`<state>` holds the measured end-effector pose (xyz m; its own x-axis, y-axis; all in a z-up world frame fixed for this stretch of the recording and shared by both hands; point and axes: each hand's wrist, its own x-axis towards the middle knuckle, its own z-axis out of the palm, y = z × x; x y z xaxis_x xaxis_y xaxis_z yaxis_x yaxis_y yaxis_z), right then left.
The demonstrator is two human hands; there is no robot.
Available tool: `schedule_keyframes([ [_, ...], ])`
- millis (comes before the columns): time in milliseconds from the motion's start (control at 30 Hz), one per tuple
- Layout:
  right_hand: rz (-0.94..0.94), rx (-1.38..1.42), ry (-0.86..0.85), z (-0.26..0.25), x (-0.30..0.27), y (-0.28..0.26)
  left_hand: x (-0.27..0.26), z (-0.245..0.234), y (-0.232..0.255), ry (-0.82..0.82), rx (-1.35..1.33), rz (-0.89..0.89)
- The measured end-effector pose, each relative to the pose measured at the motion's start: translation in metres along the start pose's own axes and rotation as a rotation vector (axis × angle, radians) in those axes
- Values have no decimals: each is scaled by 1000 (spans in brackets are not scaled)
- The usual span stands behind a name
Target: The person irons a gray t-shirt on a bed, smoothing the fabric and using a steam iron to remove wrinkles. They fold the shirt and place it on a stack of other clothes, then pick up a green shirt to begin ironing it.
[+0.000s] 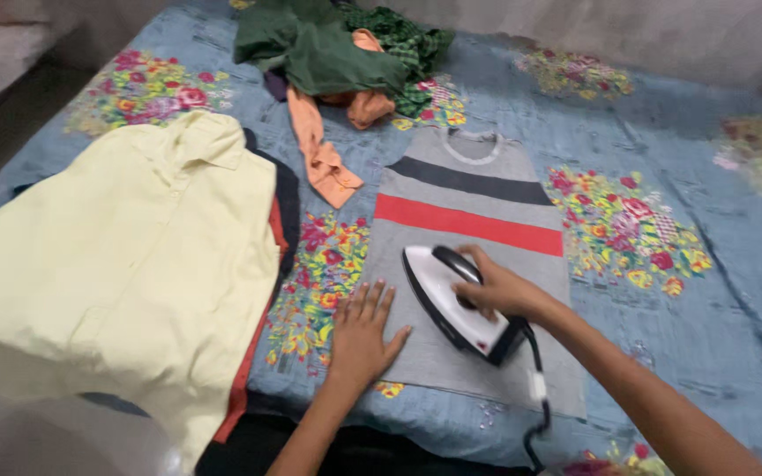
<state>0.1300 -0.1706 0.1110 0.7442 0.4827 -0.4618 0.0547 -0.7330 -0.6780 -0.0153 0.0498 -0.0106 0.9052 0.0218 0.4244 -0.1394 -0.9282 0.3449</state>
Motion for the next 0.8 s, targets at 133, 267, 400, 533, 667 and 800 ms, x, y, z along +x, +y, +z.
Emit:
schedule_keyframes([
  [133, 73, 8, -92, 32, -60, -13, -8, -8, -6, 15, -21, -51],
  [267, 73, -100, 59, 44, -40, -22, -11, -11, -5, 41, -94, -140],
  [400, -44, -115, 213, 40, 37, -32, -14, -9, -9, 63, -37, -156],
  [533, -13, -122, 236, 34, 92, -56, -12, -7, -5, 71, -32, -168],
  [667, -44, -99, 56, 37, 65, -52, -13, -10, -4, 85, -8, -159],
  [800, -12, -146, 18, 54, -15, -32, -15, -16, -5, 72, -42, -164],
])
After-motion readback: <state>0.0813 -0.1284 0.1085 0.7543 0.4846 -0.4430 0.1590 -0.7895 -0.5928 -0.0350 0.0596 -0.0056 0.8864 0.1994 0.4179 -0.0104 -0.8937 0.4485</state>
